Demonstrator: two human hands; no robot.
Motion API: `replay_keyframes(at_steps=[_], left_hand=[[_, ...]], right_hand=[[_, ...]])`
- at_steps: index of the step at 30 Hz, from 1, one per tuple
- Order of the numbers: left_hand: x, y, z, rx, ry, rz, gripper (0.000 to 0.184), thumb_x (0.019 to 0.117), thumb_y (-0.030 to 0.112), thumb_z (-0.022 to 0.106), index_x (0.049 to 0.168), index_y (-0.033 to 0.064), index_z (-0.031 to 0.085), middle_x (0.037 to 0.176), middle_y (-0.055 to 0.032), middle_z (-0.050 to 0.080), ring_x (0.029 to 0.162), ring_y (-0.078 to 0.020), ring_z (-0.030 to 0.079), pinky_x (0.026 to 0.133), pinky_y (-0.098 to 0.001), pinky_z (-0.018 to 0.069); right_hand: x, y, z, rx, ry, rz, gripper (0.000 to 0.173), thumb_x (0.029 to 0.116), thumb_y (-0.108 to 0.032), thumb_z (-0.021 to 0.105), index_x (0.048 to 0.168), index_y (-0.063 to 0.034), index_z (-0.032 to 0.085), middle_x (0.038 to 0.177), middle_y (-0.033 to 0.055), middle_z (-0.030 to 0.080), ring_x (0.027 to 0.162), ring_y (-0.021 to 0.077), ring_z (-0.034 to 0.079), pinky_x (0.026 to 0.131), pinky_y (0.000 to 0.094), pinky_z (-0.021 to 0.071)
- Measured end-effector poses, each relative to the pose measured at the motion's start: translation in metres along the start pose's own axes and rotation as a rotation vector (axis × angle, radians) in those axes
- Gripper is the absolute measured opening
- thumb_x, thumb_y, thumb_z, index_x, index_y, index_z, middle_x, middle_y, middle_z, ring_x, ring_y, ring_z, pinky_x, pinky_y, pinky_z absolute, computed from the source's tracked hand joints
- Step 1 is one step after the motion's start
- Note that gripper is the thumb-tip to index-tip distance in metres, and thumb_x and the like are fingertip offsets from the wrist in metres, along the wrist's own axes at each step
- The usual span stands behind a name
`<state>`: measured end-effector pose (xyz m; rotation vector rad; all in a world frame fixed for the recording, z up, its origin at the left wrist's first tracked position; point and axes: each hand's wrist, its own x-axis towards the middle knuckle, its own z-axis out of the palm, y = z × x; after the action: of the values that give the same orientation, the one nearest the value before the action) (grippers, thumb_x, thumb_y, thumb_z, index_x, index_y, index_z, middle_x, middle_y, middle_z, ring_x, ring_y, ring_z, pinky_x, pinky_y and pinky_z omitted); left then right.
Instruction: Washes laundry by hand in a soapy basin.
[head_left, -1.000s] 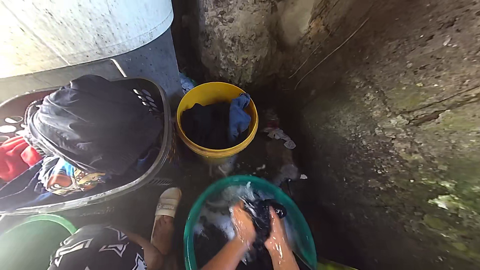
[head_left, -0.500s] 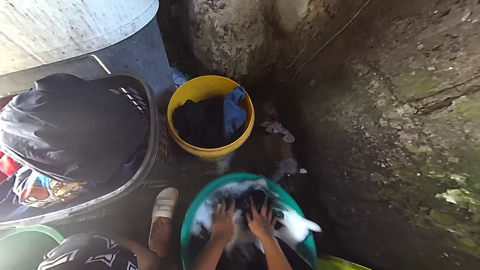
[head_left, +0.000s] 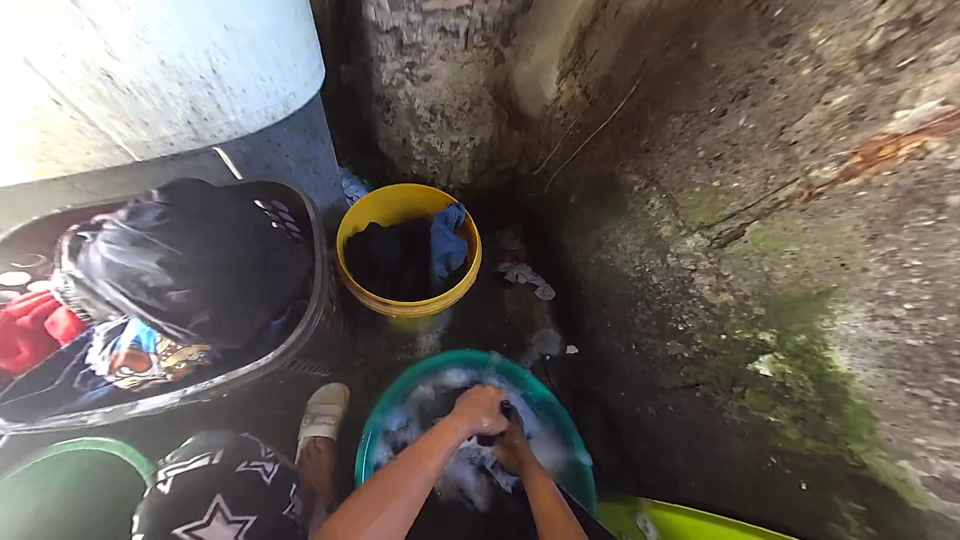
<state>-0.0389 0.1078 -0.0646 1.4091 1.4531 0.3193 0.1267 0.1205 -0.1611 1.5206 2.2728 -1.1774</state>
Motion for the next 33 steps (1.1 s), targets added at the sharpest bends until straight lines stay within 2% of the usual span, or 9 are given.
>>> replay_keyframes(at_steps=[2,6,10,14,19,23,25,29,33], left_hand=[[-0.044,0.064,-0.048,0.018,0.001,0.268,0.027,0.09,0.006,0.067,0.115,-0.0052,0.068,0.117,-0.0257,0.067,0.114,-0.04,0.063,0.097,-0.0604,0.0467],[-0.127,0.112,-0.107,-0.044,0.122,0.544,0.033,0.0851,-0.004,0.066,0.117,-0.0093,0.067,0.118,-0.0255,0.068,0.114,-0.0324,0.063,0.1,-0.05,0.0474],[-0.152,0.067,-0.105,0.025,0.257,0.355,0.05,0.0851,0.004,0.072,0.133,-0.005,0.058,0.125,-0.0272,0.065,0.118,-0.039,0.063,0.101,-0.058,0.048],[-0.135,0.037,-0.072,-0.137,0.358,0.131,0.108,0.0779,0.018,0.088,0.162,0.0116,0.021,0.143,-0.0282,0.054,0.131,-0.0446,0.055,0.11,-0.0603,0.0432],[-0.126,0.052,-0.048,-0.931,0.712,0.427,0.054,0.0822,-0.013,0.065,0.135,-0.0098,0.055,0.127,-0.0202,0.066,0.114,-0.0167,0.065,0.102,-0.0339,0.0534],[-0.132,0.051,-0.032,-0.791,0.61,0.588,0.054,0.0772,-0.018,0.06,0.131,-0.015,0.056,0.131,-0.0279,0.06,0.123,-0.0265,0.059,0.108,-0.0387,0.0471],[-0.135,0.051,-0.027,-0.773,0.453,0.675,0.044,0.0813,-0.016,0.062,0.125,-0.0136,0.058,0.124,-0.024,0.063,0.115,-0.0224,0.062,0.105,-0.0373,0.0499],[-0.15,0.041,-0.048,-0.83,0.154,0.581,0.066,0.082,-0.016,0.062,0.144,-0.0068,0.04,0.137,-0.0238,0.055,0.121,-0.024,0.059,0.104,-0.0404,0.0504],[-0.16,0.04,-0.048,-1.214,-0.074,0.289,0.061,0.1066,0.044,0.045,0.161,0.0242,0.026,0.152,-0.021,0.047,0.131,-0.0387,0.053,0.095,-0.062,0.0497]], right_hand=[[-0.015,-0.011,-0.015,0.277,0.184,0.001,0.084,0.0775,-0.017,0.089,0.143,0.0137,0.046,0.148,0.0313,0.048,0.143,0.0379,0.044,0.122,0.0465,0.0321],[-0.048,-0.062,-0.062,0.624,0.383,0.034,0.059,0.0943,0.001,0.065,0.148,0.0103,0.041,0.145,0.0288,0.052,0.135,0.0306,0.052,0.114,0.0438,0.041],[-0.096,-0.13,-0.108,1.222,0.478,-0.101,0.033,0.1108,-0.017,0.032,0.14,-0.0059,0.045,0.115,0.0076,0.064,0.101,0.0131,0.065,0.084,0.035,0.0578],[-0.151,-0.209,-0.13,1.5,0.484,-0.238,0.029,0.1099,-0.017,0.026,0.12,-0.0119,0.053,0.096,0.0015,0.067,0.087,0.0102,0.068,0.075,0.0325,0.0592],[-0.155,-0.212,-0.105,1.823,0.605,-0.295,0.026,0.1009,-0.026,0.029,0.112,-0.0154,0.051,0.097,0.003,0.066,0.091,0.0176,0.069,0.076,0.045,0.0594],[-0.14,-0.201,-0.062,1.745,0.466,0.016,0.063,0.1002,-0.068,0.023,0.126,-0.0203,0.055,0.109,0.0084,0.066,0.097,0.0274,0.065,0.069,0.0578,0.0531],[-0.132,-0.187,-0.054,1.821,0.405,-0.006,0.07,0.0978,-0.074,0.016,0.119,-0.0214,0.057,0.101,0.0035,0.068,0.091,0.0205,0.068,0.069,0.0503,0.0569],[-0.14,-0.188,-0.087,1.696,0.622,-0.302,0.045,0.1096,-0.045,0.026,0.124,-0.0132,0.055,0.104,0.0023,0.07,0.096,0.0139,0.071,0.081,0.0402,0.0613],[-0.15,-0.212,-0.096,1.168,1.011,-0.419,0.035,0.0988,-0.008,0.056,0.132,0.0028,0.049,0.109,0.006,0.065,0.097,0.0094,0.068,0.086,0.0319,0.0604]])
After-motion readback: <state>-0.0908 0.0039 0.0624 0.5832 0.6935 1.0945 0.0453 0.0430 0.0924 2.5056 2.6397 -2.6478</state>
